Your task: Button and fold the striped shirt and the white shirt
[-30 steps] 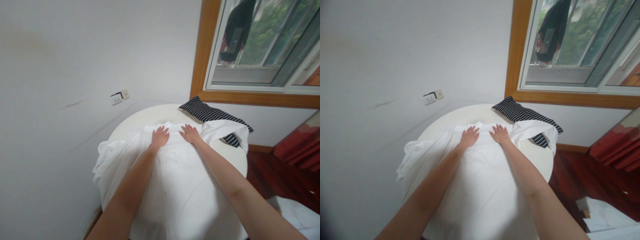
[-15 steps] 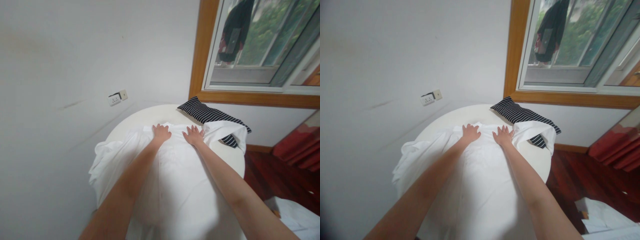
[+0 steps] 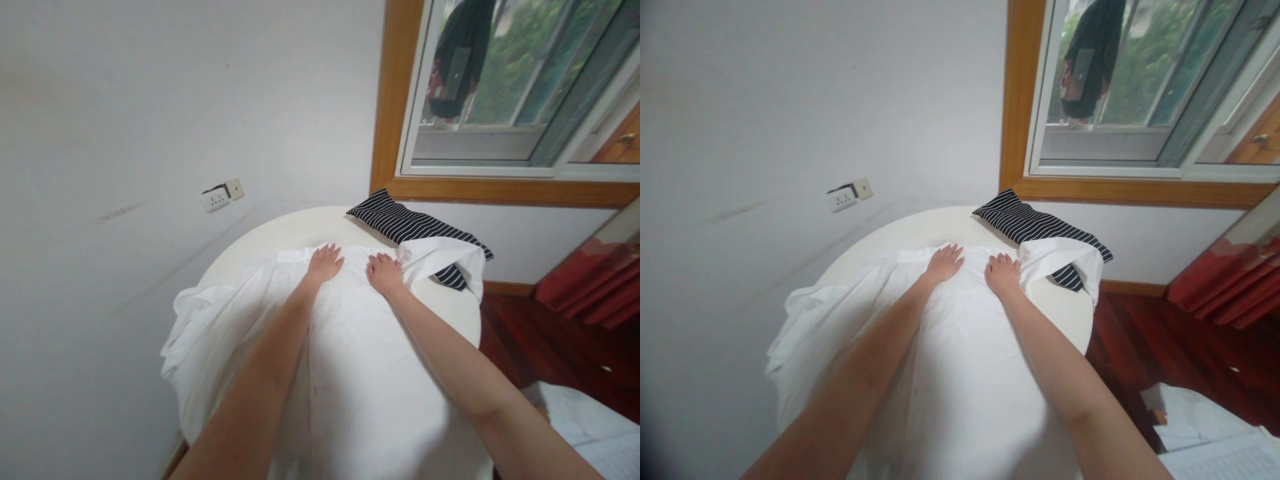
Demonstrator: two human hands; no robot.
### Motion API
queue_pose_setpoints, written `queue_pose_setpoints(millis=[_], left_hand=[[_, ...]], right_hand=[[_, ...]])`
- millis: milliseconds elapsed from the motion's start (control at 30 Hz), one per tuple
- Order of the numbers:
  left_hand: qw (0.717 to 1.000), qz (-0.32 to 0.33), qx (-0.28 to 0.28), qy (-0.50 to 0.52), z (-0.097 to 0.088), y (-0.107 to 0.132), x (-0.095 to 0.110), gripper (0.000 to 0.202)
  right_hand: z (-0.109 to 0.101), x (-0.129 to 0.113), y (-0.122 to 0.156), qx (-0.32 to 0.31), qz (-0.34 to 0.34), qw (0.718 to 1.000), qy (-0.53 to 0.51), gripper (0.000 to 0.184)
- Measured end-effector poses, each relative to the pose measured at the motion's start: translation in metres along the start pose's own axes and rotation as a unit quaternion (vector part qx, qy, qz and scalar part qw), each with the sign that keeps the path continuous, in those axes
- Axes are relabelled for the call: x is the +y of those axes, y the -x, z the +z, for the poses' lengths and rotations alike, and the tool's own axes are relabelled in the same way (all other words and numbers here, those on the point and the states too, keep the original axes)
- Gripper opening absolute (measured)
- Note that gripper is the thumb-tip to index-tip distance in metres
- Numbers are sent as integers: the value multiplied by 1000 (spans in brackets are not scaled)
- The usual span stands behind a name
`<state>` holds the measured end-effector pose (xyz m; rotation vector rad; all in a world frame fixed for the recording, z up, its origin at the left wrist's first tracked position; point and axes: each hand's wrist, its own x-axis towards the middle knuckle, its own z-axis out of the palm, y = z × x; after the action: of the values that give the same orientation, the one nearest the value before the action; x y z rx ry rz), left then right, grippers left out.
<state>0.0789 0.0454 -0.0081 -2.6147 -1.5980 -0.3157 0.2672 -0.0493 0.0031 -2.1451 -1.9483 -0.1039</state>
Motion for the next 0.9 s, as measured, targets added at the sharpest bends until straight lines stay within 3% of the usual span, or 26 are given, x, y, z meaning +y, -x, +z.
queue_pose_setpoints(millis=[100,200,400,467,600,667,900], left_hand=[[1000,2,4,2,1,0,-1,63],[1000,7,10,-4,-2,4,1,65],[994,27,93,-49,-24,24,18,48],[995,36,85,-47,-29,38,25,47],[1000,3,14,-13,-25,73,35,55],[1000,2,17,-5,-20,87,37,58],[999,6,35,3,-17,93,36,58]], right_hand=[[0,13,0,-66,-2,998,-9,58],[0,23,-2,-89,-1,996,-9,65],[-3,26,2,-22,-22,1000,-7,56],[-5,28,4,-3,-33,999,-12,49],[-8,31,5,14,-48,998,-22,43],[-8,32,6,11,-47,999,-17,43],[-7,29,12,-8,-20,1000,1,44]])
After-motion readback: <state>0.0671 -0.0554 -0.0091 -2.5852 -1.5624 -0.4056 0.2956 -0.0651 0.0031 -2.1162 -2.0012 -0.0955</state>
